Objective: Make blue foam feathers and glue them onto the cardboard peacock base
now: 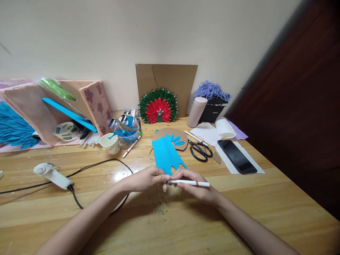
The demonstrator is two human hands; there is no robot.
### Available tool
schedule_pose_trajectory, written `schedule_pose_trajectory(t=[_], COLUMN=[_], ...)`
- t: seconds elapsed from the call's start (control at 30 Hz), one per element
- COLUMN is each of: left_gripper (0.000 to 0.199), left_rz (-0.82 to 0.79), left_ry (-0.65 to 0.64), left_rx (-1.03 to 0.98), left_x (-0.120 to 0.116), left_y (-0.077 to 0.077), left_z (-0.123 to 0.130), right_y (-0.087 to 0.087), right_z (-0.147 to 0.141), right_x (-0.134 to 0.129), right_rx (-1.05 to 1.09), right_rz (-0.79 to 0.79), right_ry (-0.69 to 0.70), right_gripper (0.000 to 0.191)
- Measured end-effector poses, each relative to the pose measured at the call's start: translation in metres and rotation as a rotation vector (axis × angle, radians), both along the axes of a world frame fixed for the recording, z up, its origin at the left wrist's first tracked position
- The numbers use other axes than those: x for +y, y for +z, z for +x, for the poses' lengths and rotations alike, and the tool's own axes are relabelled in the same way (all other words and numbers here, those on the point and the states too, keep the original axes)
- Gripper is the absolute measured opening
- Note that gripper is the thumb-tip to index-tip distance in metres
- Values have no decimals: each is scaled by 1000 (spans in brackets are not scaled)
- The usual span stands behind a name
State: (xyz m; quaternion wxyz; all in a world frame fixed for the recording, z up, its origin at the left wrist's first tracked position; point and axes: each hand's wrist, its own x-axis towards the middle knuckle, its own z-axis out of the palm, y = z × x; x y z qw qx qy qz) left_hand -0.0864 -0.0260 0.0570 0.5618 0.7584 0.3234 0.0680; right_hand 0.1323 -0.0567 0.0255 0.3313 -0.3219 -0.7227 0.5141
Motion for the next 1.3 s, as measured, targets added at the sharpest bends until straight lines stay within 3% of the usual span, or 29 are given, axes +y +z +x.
schedule_pose_trajectory(t=[0.17, 0.3, 0.5, 0.6, 0.67, 0.73, 0.83, 0.9, 0.97, 1.03, 1.1, 1.23, 1.3], left_gripper=[36, 38, 41, 43, 44, 43, 35, 30, 28, 28, 30, 43, 51], left_rz=[171, 263, -72, -142, -41, 142, 442, 570, 681, 818, 909, 814, 806], left_ry=[19, 88, 7, 3, 87, 248, 542, 636, 658, 680, 688, 594, 629], left_rx=[33, 118, 9, -13, 5, 99, 521, 810, 972, 998, 902, 697, 704], left_x=[-8, -13, -11, -9, -3, 7, 24, 31, 33, 29, 23, 13, 14], left_y=[15, 11, 2, 2, 3, 5, 8, 8, 5, 0, -7, -22, -26], left_z=[0, 4, 5, 7, 4, -5, -29, -44, -51, -48, -35, 9, 31], right_y=[-7, -11, -10, -7, -6, -8, -16, -23, -28, -31, -31, -28, -24], right_z=[-2, -3, -1, 4, 11, 24, 48, 63, 73, 77, 79, 87, 93], right_x=[1, 1, -3, 2, 13, 29, 54, 67, 75, 79, 81, 81, 79], right_rx=[219, 276, 106, 32, -38, -98, -314, -539, -683, -732, -736, -711, -659], right_rz=[-101, -81, 117, 97, 57, 81, 264, 325, 333, 306, 259, 135, 62], right_ry=[-128, -86, -49, -5, -27, -198, -632, -741, -777, -795, -810, -828, -812], right_gripper=[13, 11, 6, 8, 15, 26, 13, 13, 16, 19, 21, 20, 14])
